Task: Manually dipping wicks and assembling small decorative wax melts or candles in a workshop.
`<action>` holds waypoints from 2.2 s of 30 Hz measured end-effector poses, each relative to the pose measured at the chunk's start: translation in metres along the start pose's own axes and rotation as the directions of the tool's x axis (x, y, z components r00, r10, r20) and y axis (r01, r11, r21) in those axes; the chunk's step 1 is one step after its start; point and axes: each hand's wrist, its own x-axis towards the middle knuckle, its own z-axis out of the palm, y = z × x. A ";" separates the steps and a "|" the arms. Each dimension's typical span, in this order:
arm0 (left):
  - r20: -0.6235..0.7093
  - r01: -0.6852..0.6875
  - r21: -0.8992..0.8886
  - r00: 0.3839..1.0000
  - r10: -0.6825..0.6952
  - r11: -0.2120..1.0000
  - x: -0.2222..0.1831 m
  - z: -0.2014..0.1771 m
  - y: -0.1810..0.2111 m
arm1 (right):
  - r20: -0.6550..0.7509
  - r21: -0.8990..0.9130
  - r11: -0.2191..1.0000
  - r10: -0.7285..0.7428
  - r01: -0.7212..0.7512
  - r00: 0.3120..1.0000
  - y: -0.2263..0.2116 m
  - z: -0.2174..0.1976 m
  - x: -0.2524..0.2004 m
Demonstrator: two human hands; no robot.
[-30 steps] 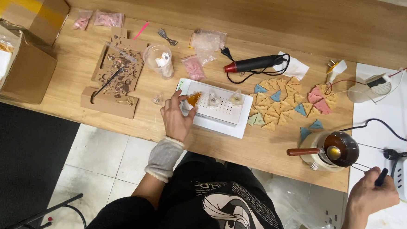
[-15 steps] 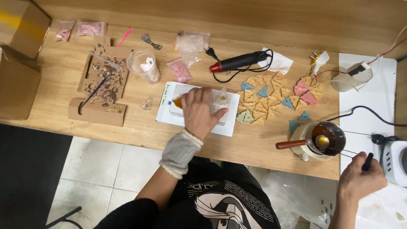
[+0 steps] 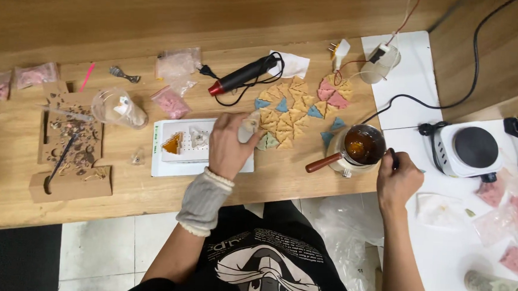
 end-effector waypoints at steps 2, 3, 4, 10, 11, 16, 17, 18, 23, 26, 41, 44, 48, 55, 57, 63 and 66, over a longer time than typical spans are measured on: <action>0.036 -0.045 -0.093 0.998 0.049 0.995 0.000 0.016 0.020 | 0.000 -0.002 1.000 0.000 0.000 1.000 -0.001 -0.001 0.000; 0.101 -0.070 -0.163 0.991 0.087 0.984 0.001 0.026 0.031 | -0.004 0.008 1.000 0.003 -0.003 1.000 -0.003 -0.002 0.000; 0.162 -0.089 -0.234 0.978 0.130 0.968 0.001 0.036 0.042 | -0.009 0.018 1.000 0.006 -0.006 1.000 -0.005 -0.004 0.001; 0.298 -0.154 -0.376 0.913 0.277 0.914 0.009 0.083 0.092 | -0.043 0.065 0.993 0.097 -0.094 0.994 -0.015 -0.022 0.008; 0.301 -0.156 -0.379 0.911 0.281 0.912 0.009 0.092 0.093 | -0.045 0.061 0.993 0.101 -0.098 0.994 -0.015 -0.024 0.009; 0.299 -0.202 -0.403 0.892 0.338 0.892 0.015 0.114 0.103 | -0.057 0.120 0.983 0.149 -0.141 0.987 -0.018 -0.037 0.016; 0.301 -0.202 -0.404 0.891 0.338 0.892 0.016 0.115 0.107 | -0.057 0.119 0.982 0.151 -0.143 0.987 -0.018 -0.041 0.018; 0.356 -0.183 -0.356 0.880 0.314 0.917 0.017 0.116 0.110 | -0.060 0.136 0.981 0.150 -0.141 0.987 -0.018 -0.045 0.020; 0.433 -0.234 -0.269 0.837 0.334 0.934 0.016 0.136 0.123 | -0.076 0.167 0.978 0.137 -0.123 0.988 -0.036 -0.072 0.034; 0.463 -0.311 -0.247 0.794 0.393 0.918 0.013 0.152 0.133 | -0.082 0.184 0.978 0.110 -0.093 0.991 -0.043 -0.079 0.037; 0.390 -0.225 -0.410 0.833 0.393 0.884 0.009 0.144 0.153 | -0.143 -0.013 0.935 -0.354 0.356 0.924 -0.049 -0.091 0.024; 0.370 -0.224 -0.420 0.842 0.392 0.879 0.009 0.145 0.151 | -0.159 -0.010 0.923 -0.381 0.384 0.911 -0.040 -0.085 0.020; 0.386 -0.203 -0.405 0.846 0.368 0.891 0.012 0.145 0.139 | -0.197 0.128 0.984 -0.097 0.124 0.976 -0.021 -0.071 0.017; 0.382 -0.208 -0.341 0.861 0.337 0.917 0.021 0.137 0.113 | -0.122 0.098 0.994 -0.034 0.046 0.992 -0.020 -0.037 0.003; 0.364 -0.207 -0.346 0.870 0.334 0.915 0.020 0.127 0.114 | -0.098 0.066 0.995 -0.063 0.070 0.993 -0.017 -0.026 -0.003; 0.345 -0.213 -0.359 0.875 0.341 0.909 0.018 0.124 0.113 | -0.051 0.036 0.997 -0.073 0.074 0.996 -0.015 -0.011 -0.008; 0.355 -0.209 -0.357 0.871 0.339 0.911 0.017 0.126 0.114 | -0.045 0.048 0.998 -0.037 0.039 0.998 -0.014 -0.010 -0.006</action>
